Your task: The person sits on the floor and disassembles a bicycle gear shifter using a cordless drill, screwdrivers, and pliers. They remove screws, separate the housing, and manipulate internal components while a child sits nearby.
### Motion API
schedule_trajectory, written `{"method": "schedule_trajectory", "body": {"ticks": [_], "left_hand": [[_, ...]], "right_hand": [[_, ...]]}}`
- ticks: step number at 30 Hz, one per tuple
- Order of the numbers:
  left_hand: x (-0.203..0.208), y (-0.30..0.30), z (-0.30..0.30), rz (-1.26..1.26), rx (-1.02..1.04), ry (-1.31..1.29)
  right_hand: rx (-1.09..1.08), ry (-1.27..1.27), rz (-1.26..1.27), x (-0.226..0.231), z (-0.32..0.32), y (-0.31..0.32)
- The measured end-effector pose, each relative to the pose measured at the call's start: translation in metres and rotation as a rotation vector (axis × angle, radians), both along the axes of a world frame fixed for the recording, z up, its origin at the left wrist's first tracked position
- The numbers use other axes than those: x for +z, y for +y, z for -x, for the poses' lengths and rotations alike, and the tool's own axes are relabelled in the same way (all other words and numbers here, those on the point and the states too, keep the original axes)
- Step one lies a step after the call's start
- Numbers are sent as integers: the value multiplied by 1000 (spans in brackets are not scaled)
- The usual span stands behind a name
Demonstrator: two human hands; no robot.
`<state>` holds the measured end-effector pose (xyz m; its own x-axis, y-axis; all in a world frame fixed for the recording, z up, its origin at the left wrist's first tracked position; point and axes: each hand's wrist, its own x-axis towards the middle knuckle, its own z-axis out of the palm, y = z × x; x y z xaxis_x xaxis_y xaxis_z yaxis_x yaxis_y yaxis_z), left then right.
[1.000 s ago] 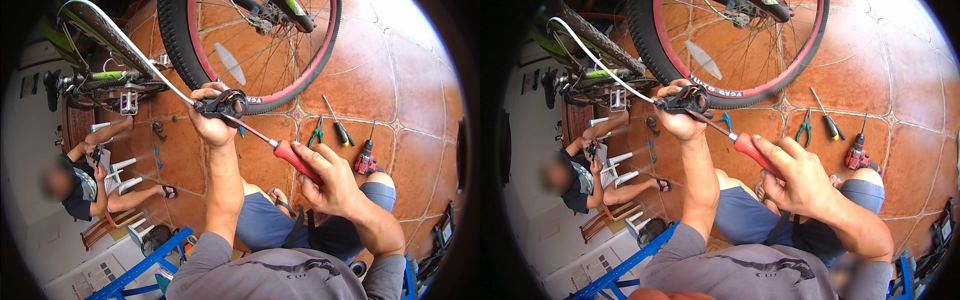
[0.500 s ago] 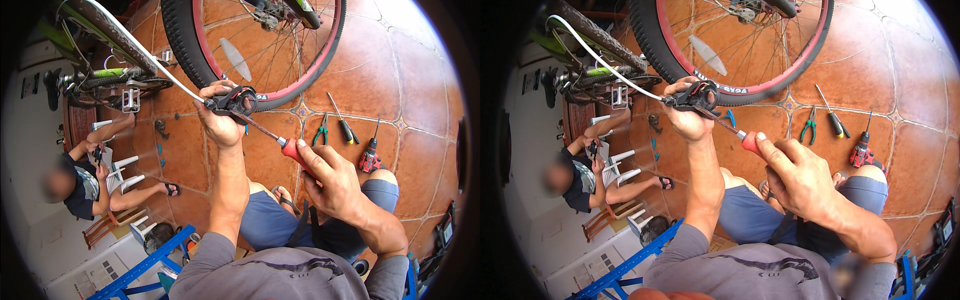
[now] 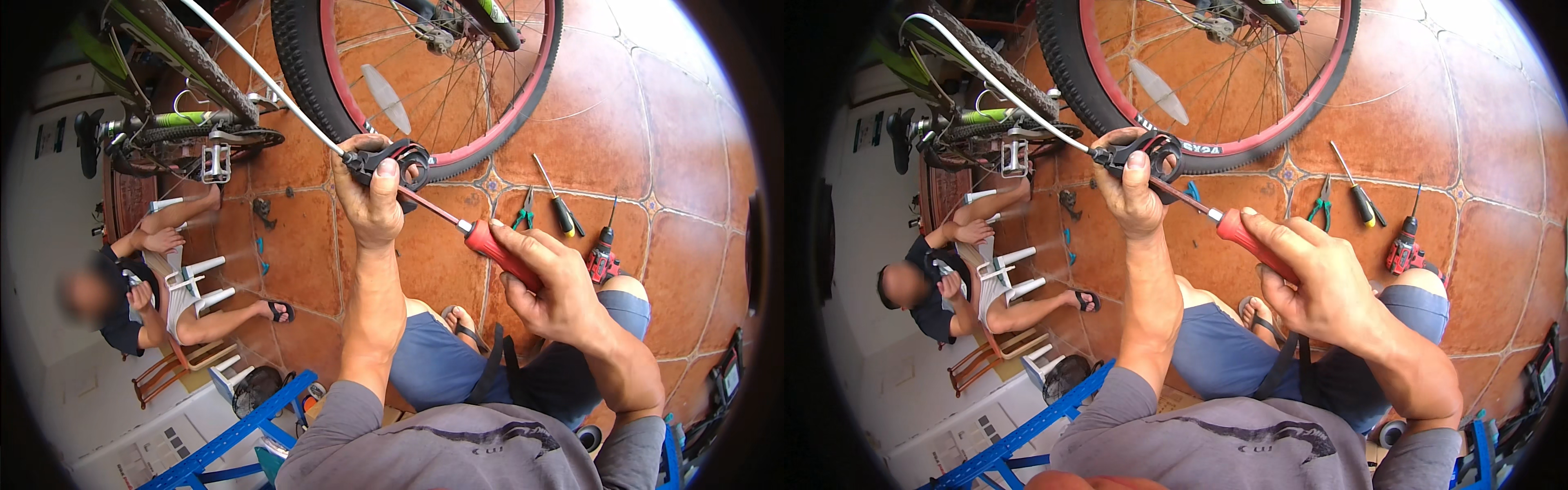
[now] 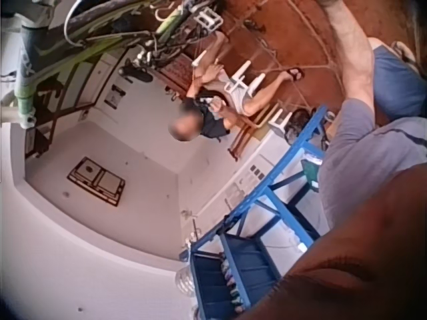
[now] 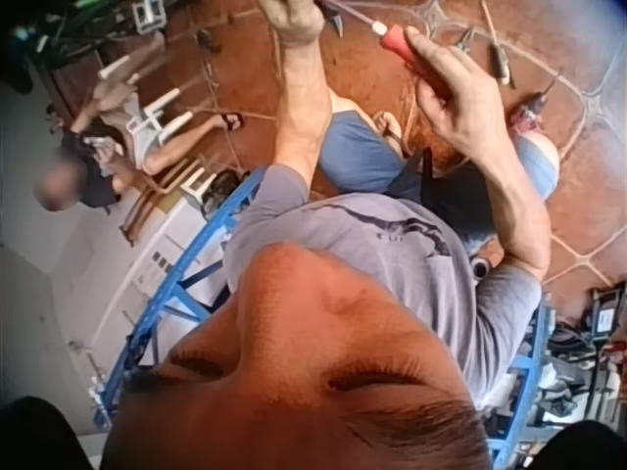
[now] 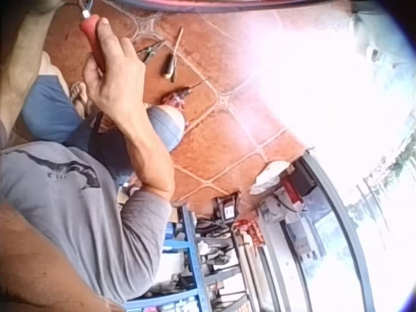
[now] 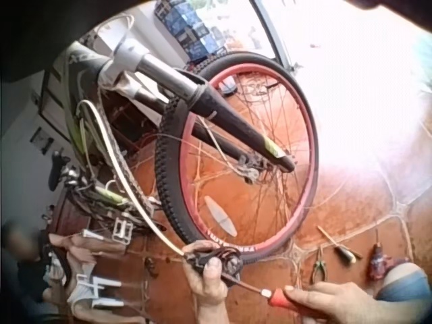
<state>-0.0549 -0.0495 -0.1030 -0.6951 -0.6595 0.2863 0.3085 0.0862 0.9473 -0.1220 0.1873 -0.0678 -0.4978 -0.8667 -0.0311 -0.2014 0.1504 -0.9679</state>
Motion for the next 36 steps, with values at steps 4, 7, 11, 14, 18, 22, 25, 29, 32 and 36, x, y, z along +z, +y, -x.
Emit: {"method": "schedule_trajectory", "body": {"ticks": [4,7,11,14,18,22,25,29,32,36], "left_hand": [[2,-1,5,27,12,26],[0,-20,-1,-69,24,55],[-4,-13,2,72,78,7],[-7,-7,2,82,47,41],[-3,0,4,69,21,74],[-1,3,4,119,45,39],[-1,1,3,148,37,41],[-1,1,1,105,-1,12],[-3,0,-2,92,2,-3],[-2,-1,-5,125,-18,1]], "right_hand": [[4,214,-15,8,4,-1],[25,-43,79,11,16,11],[-109,-10,183,4,14,12],[-48,4,175,10,13,9],[-13,20,143,9,14,7],[-2,-26,126,8,13,6],[-41,26,175,7,8,3],[0,-609,102,16,2,4],[62,-982,58,19,10,4],[68,-1026,58,20,10,1]]}}
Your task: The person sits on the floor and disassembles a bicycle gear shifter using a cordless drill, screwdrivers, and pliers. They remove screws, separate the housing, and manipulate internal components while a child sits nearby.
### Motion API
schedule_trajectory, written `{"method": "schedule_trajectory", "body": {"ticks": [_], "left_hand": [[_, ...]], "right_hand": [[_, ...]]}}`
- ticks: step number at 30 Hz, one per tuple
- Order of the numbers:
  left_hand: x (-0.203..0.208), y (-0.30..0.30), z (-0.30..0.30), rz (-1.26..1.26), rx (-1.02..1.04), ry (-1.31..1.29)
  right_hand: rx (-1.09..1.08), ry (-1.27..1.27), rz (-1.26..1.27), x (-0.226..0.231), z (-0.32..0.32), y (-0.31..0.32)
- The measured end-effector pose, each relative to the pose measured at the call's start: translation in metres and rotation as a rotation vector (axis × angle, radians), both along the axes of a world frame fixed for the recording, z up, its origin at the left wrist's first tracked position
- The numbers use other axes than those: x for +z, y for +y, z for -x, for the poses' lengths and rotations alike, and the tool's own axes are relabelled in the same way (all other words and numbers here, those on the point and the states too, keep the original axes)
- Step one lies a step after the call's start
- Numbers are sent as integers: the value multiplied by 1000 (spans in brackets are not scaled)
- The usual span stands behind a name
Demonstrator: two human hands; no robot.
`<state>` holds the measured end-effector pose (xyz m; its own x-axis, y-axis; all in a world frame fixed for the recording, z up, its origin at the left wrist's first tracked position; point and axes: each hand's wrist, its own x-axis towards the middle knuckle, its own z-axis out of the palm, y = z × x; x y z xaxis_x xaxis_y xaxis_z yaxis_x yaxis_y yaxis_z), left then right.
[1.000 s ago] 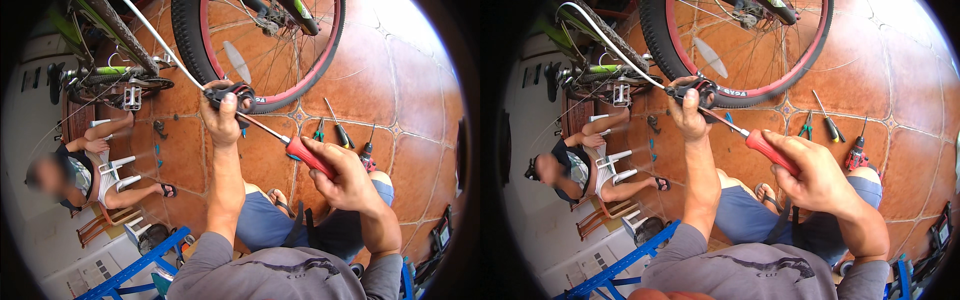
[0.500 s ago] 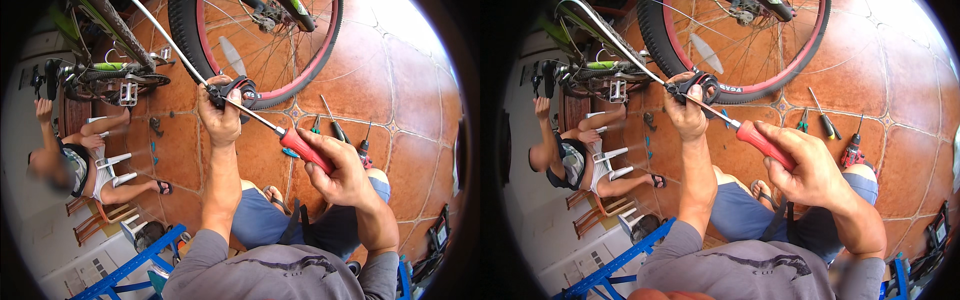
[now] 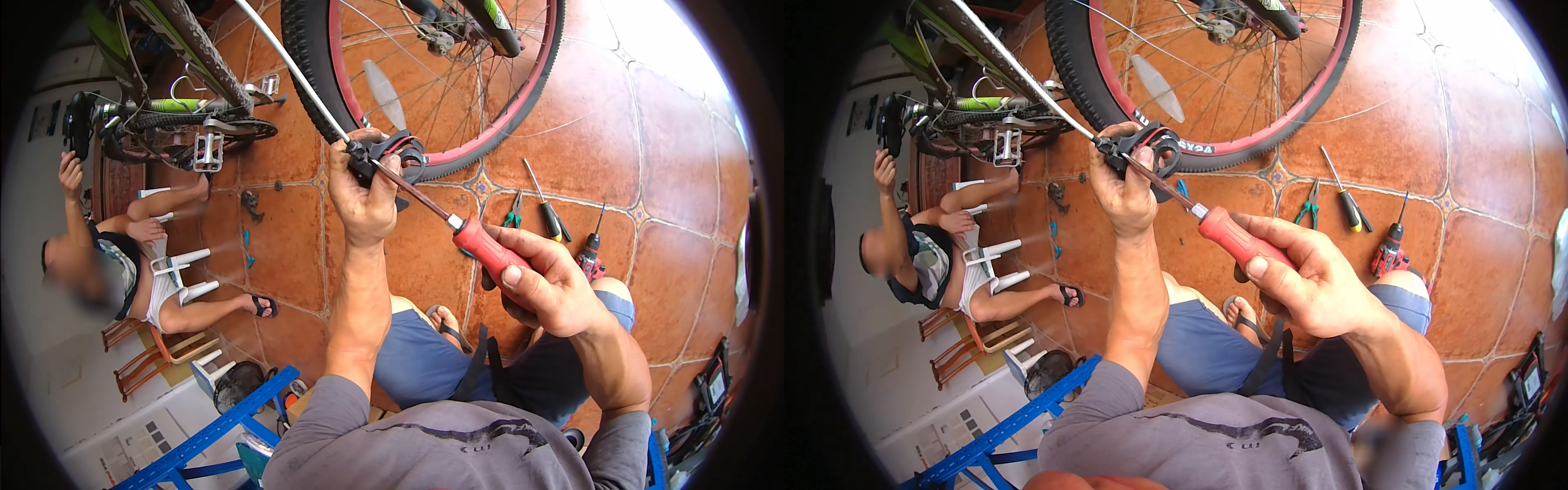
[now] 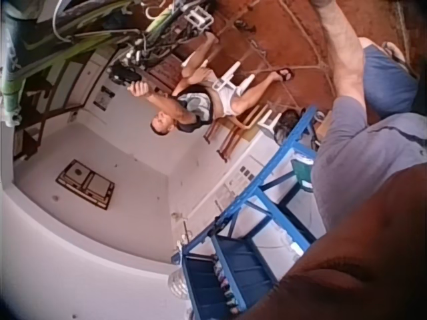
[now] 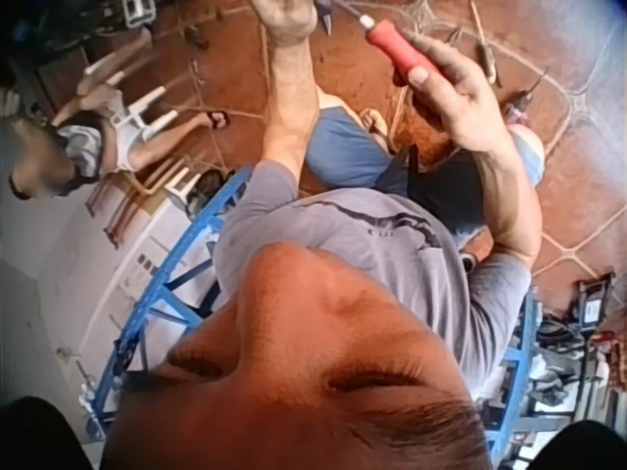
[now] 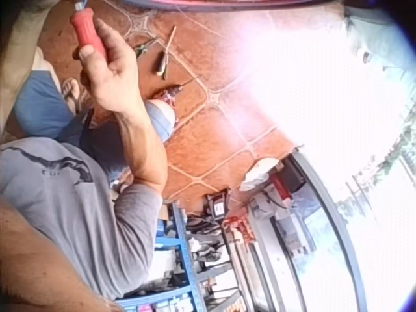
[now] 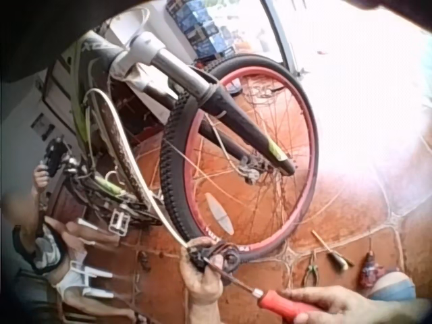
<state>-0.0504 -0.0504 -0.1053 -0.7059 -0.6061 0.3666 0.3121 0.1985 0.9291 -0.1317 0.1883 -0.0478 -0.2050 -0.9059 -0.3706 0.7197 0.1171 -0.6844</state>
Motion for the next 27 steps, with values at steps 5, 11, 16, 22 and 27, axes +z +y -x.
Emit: {"method": "schedule_trajectory", "body": {"ticks": [5,11,16,22,27], "left_hand": [[-2,-1,-5,46,27,1],[-5,1,1,-56,27,34],[-3,-15,-1,-360,61,121],[-4,-3,3,-439,-3,183],[-4,0,5,-388,-24,211]], "right_hand": [[48,-48,-4,-3,5,-1],[-30,661,70,-15,16,0],[-144,957,40,-4,17,11],[-62,1078,-33,3,2,6],[-50,1038,-49,3,-2,8]]}}
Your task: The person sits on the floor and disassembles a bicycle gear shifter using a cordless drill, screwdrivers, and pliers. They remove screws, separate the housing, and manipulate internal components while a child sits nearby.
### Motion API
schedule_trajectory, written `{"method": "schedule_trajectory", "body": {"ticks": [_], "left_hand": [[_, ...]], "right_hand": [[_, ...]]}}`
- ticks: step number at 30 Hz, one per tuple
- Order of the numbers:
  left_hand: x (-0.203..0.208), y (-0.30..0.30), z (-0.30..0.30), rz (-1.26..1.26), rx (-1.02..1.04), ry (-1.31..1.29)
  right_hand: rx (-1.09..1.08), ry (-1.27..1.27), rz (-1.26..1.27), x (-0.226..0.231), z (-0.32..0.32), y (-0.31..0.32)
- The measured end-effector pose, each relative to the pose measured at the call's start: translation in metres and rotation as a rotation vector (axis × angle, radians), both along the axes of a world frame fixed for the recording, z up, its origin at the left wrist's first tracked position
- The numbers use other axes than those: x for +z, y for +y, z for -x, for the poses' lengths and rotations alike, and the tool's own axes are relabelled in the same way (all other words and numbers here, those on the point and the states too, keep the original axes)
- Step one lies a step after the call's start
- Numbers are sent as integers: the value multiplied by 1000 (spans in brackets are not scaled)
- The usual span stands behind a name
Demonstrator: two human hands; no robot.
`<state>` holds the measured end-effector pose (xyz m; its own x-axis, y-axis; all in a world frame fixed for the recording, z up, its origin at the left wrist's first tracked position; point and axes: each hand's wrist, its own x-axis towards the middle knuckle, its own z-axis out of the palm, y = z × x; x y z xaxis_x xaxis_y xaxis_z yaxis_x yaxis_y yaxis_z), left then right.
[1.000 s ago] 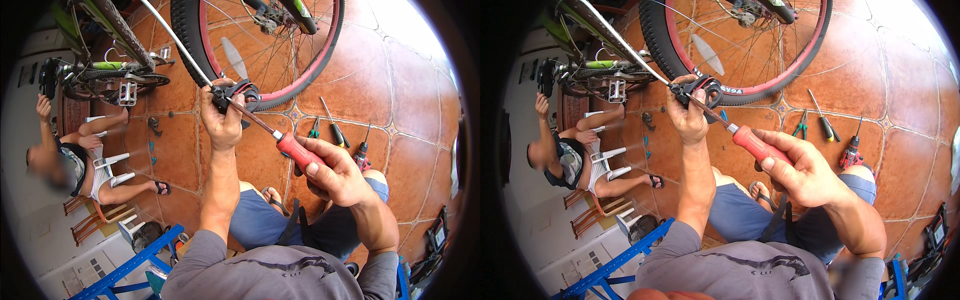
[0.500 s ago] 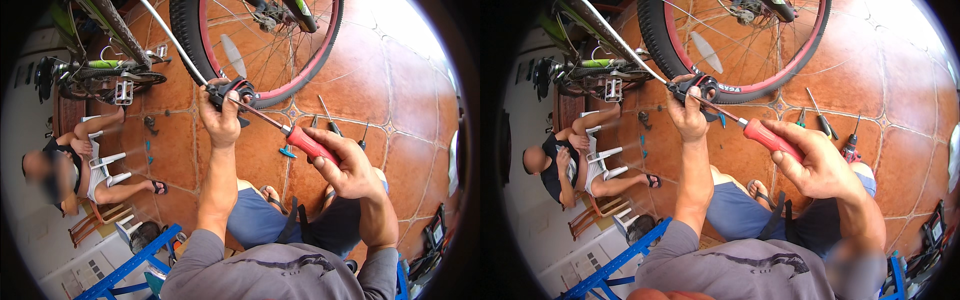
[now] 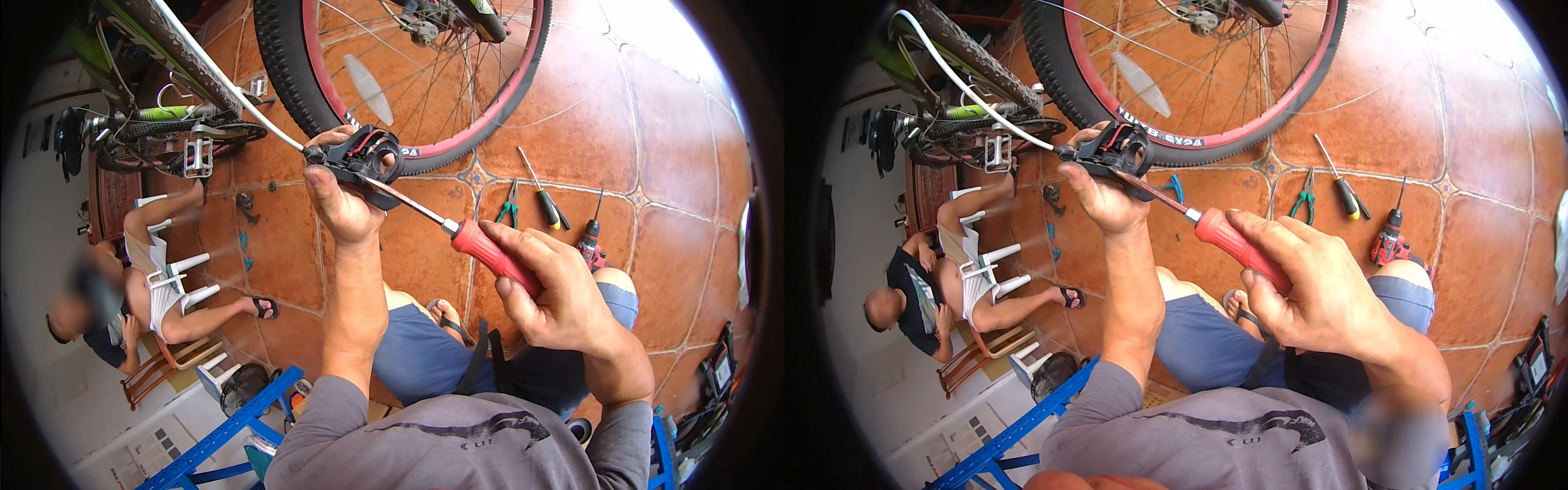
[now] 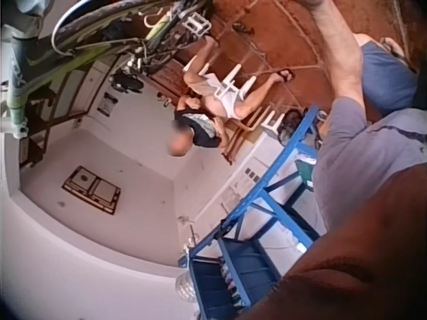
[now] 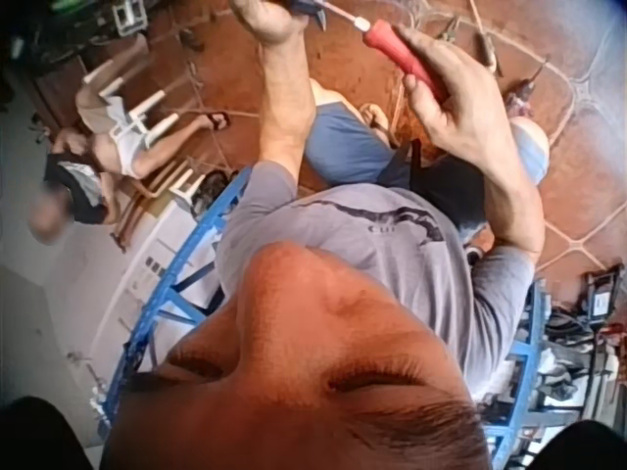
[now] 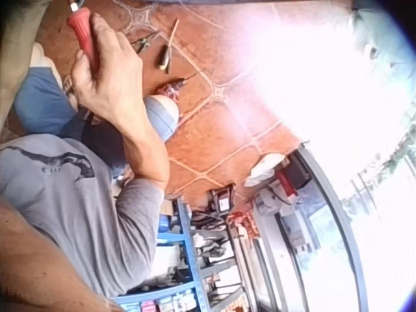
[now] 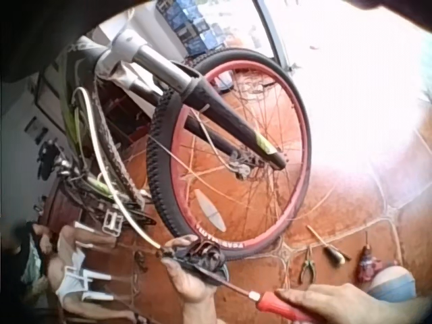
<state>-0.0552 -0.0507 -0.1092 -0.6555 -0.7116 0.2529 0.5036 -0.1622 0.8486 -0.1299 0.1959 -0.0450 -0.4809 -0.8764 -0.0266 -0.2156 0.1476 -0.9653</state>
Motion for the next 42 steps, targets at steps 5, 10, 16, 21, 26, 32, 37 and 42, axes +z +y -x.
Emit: {"method": "schedule_trajectory", "body": {"ticks": [5,10,16,21,26,32,37,42], "left_hand": [[-2,-2,-5,38,-71,52],[0,2,-1,169,14,6],[1,4,-4,156,80,-40],[5,4,-3,171,93,-44],[2,2,-2,203,120,-69],[-3,1,-2,137,125,-113],[-9,-1,0,121,-1,-34],[-3,4,0,306,5,-82]], "right_hand": [[12,-7,34,-4,1,1],[20,-139,135,-23,-1,1],[23,153,-102,-2,-9,0],[-10,-60,162,-27,-15,-1],[62,160,-91,-5,-11,-3],[57,428,-124,-7,-16,-5],[36,325,-143,-8,-14,-6],[-22,32,-15,-15,2,-4]]}}
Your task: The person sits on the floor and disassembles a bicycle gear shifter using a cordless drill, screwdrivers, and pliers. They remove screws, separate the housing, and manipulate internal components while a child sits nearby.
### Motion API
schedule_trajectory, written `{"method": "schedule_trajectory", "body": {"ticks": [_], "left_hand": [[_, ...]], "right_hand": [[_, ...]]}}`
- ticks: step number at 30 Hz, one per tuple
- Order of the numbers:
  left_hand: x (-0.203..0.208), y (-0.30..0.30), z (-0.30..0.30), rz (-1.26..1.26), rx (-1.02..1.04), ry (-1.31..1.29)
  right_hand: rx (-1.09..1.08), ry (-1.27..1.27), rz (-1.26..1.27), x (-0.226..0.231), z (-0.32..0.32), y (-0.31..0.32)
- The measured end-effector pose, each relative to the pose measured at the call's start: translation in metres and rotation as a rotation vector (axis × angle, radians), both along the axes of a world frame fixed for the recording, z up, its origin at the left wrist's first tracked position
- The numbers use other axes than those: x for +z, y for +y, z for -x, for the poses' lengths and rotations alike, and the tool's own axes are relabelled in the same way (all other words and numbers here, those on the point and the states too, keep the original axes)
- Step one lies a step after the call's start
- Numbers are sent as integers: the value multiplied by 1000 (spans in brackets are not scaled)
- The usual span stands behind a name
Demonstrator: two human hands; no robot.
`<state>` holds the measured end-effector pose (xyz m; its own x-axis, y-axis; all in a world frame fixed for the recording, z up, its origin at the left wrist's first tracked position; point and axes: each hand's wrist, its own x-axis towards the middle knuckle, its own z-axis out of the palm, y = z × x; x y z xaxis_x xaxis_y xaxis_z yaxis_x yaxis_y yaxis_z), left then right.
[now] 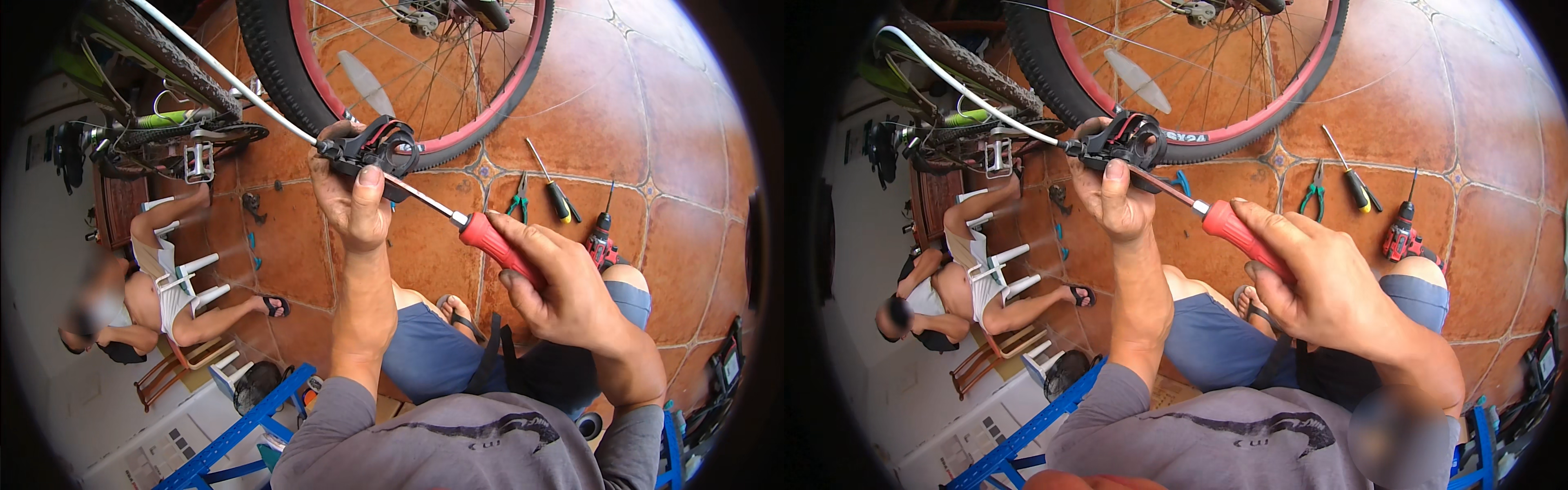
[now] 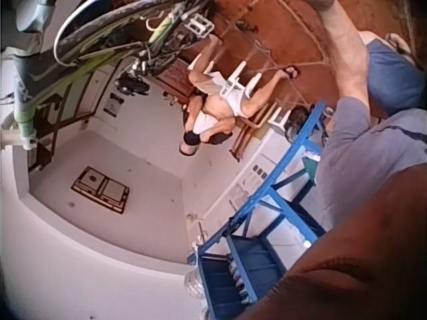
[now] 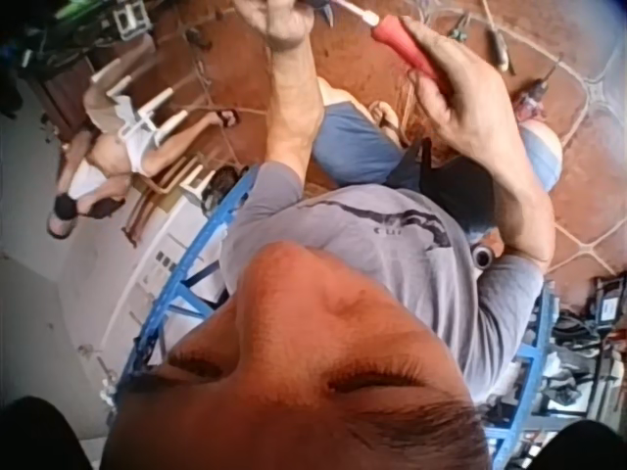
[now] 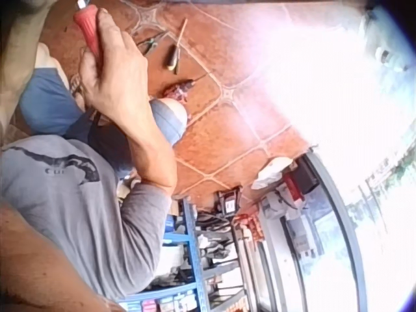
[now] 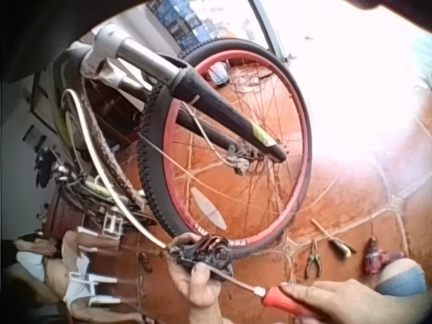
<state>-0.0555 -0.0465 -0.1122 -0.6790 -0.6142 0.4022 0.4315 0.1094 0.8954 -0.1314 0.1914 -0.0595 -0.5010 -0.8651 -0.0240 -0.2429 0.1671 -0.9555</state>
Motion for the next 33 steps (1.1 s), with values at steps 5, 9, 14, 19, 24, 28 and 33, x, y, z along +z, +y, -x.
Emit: {"method": "schedule_trajectory", "body": {"ticks": [5,9,14,19,24,28,33], "left_hand": [[7,6,-3,-68,-35,-11],[8,3,-5,-96,-59,-2],[1,-7,-8,19,20,-28],[2,-3,-9,34,55,-49],[2,0,-9,57,79,-67],[1,0,-10,76,93,-59],[-1,4,-10,99,89,-73]], "right_hand": [[30,-191,44,5,18,5],[15,-128,67,8,19,9],[-21,-173,128,10,19,9],[-4,-161,99,7,12,2],[8,-93,103,5,9,-1],[4,-86,122,0,4,-3],[6,-204,105,-2,-2,-4]]}}
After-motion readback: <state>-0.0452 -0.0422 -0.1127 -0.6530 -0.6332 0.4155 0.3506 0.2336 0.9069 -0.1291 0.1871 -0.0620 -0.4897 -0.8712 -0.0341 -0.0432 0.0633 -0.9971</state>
